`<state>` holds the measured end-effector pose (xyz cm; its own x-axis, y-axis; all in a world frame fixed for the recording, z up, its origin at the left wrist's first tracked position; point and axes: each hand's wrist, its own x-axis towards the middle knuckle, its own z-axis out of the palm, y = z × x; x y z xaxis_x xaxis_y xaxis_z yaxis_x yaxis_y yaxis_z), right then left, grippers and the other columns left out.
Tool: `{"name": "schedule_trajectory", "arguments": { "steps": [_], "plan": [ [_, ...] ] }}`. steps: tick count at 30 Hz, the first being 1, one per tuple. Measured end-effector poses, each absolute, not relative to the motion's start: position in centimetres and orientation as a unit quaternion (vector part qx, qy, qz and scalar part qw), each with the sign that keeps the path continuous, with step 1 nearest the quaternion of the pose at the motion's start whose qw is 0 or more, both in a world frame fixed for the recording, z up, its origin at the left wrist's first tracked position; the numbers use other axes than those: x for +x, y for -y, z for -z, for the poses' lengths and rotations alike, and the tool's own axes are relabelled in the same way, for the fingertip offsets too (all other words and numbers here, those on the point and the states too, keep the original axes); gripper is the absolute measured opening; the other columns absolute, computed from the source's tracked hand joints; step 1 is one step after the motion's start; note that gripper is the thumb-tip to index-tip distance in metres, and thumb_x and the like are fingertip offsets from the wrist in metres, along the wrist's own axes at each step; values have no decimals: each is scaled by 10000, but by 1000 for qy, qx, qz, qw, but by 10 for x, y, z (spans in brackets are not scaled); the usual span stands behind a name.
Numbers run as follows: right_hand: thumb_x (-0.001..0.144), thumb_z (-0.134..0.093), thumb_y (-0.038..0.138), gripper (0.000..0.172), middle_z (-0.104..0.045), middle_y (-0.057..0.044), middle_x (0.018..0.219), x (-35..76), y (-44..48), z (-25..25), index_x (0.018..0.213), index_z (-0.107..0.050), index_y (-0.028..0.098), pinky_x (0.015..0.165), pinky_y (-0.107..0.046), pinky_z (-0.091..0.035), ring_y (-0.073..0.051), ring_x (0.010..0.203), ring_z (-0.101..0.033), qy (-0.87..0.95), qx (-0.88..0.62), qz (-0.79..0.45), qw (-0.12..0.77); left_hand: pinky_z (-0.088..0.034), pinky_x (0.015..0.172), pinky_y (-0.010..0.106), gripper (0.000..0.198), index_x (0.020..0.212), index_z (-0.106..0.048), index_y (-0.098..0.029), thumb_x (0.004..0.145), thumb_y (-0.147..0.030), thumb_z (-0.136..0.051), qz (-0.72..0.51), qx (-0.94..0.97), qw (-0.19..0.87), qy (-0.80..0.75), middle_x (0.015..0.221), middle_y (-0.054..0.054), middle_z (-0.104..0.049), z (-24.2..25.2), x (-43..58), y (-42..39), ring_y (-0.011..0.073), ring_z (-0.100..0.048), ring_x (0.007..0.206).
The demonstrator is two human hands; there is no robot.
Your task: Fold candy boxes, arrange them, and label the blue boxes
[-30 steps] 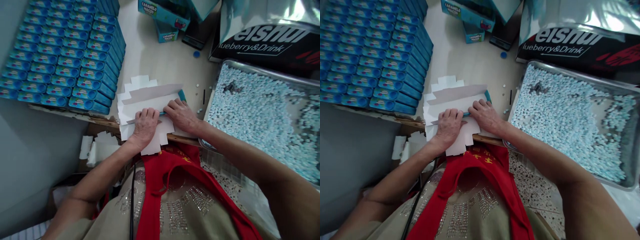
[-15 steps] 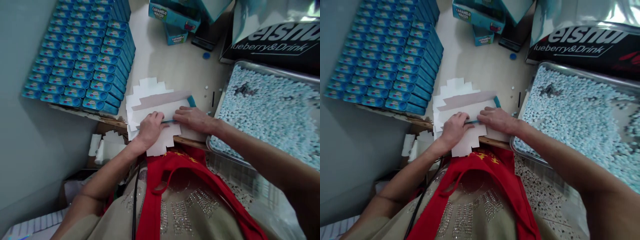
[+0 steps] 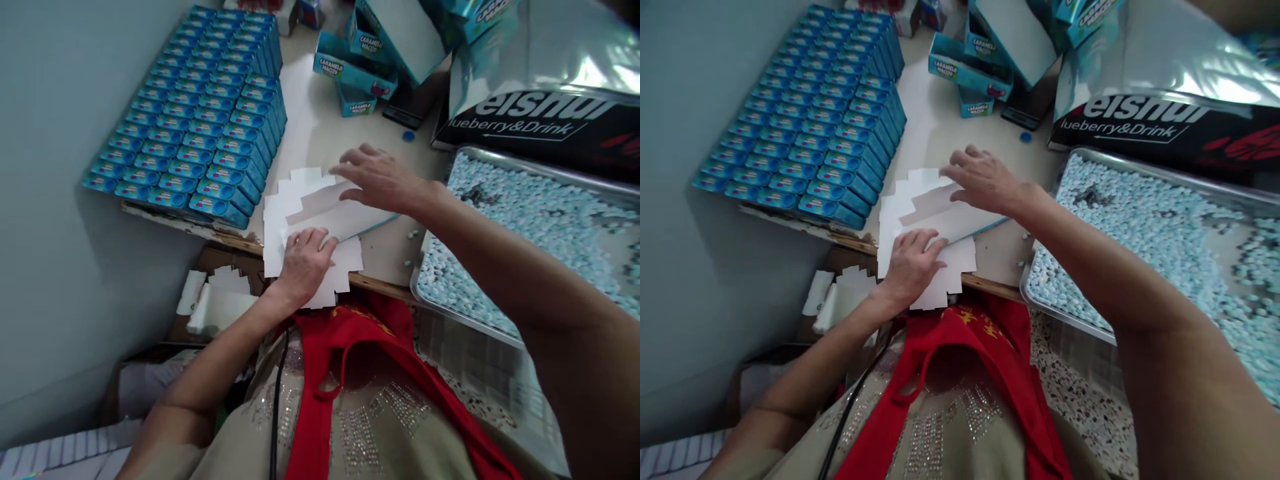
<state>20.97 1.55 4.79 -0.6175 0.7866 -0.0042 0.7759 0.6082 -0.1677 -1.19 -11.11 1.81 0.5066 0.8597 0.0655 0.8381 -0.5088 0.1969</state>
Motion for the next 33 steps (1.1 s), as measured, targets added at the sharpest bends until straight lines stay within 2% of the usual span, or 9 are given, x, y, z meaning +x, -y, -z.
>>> {"name": "schedule_trajectory", "arguments": {
  "steps": [4, 8, 13, 15, 18, 22, 26, 29, 33],
  "plan": [
    [929, -620, 207, 348, -737, -80, 966, 231, -36, -44, 1272, -678, 211, 824, -338, -482, -261, 967, -671, 842, -517, -149, -34, -450, 1055, 534, 250, 1005, -763, -235, 999, -132, -535, -56, 847, 51, -527, 1101, 120, -740, -25, -29, 57, 300, -637, 1138],
    [831, -741, 287, 821, -685, -4, 858, 242, 0, -44, 1546, -341, 236, 656, -331, -566, -210, 709, -668, 676, -613, -387, 132, -376, 1155, 581, 406, 1404, -614, -239, 1000, -208, -595, -189, 777, -32, -599, 1528, 138, -549, -59, -35, 20, 368, -446, 1434],
    [895, -680, 485, 731, -723, -77, 1079, 206, 69, -26, 1472, -298, 251, 779, -424, -662, -236, 832, -748, 436, -570, -623, 311, -533, 977, 461, 328, 1303, -658, -187, 994, -295, -647, -94, 836, 83, -534, 1237, 151, -714, -56, 4, 76, 323, -655, 1161],
    [927, -634, 497, 619, -727, -94, 1080, 200, 82, -19, 1424, -367, 243, 830, -469, -654, -264, 888, -752, 467, -570, -591, 327, -555, 838, 406, 200, 1154, -720, -179, 1004, -200, -590, -17, 836, 112, -537, 1074, 130, -749, -44, 9, 94, 293, -702, 1027],
    [942, -610, 356, 530, -697, -143, 1232, 207, 77, -11, 1446, -467, 274, 984, -580, -575, -352, 1168, -687, 669, -574, -358, 308, -547, 760, 381, 272, 1071, -745, -194, 993, -97, -504, -2, 817, 78, -571, 1011, 126, -747, -34, 0, 95, 280, -707, 979],
    [951, -588, 249, 668, -465, -96, 1627, 211, 29, -1, 1581, -413, 386, 1218, -668, -309, -385, 1570, -317, 867, -443, -152, 170, -569, 876, 405, 255, 1210, -673, -201, 963, -262, -662, -68, 809, 15, -583, 1168, 136, -712, -30, -16, 76, 302, -653, 1096],
    [1005, -573, 347, 634, -460, -113, 1620, 189, -27, 10, 1608, -376, 328, 1208, -622, -302, -369, 1515, -364, 912, -384, -90, 114, -572, 890, 392, 216, 1187, -646, -203, 984, -175, -579, -89, 787, 15, -611, 1185, 136, -697, -19, -26, 60, 279, -666, 1071],
    [1035, -550, 438, 510, -532, -126, 1509, 174, -50, 7, 1528, -482, 329, 1163, -596, -325, -369, 1436, -416, 916, -374, -74, 126, -576, 893, 376, 307, 1188, -635, -227, 977, -69, -478, -129, 770, 50, -623, 1100, 99, -727, -18, -38, 53, 249, -696, 1025],
    [1102, -385, 385, 330, -641, -86, 1262, 176, -42, -11, 1291, -652, 343, 1111, -518, -346, -315, 1300, -492, 931, -326, -96, 134, -575, 910, 353, 264, 1251, -621, -250, 1023, -167, -518, -154, 778, 102, -600, 1117, 56, -756, -33, -49, 55, 226, -717, 1033]
  ]
}}
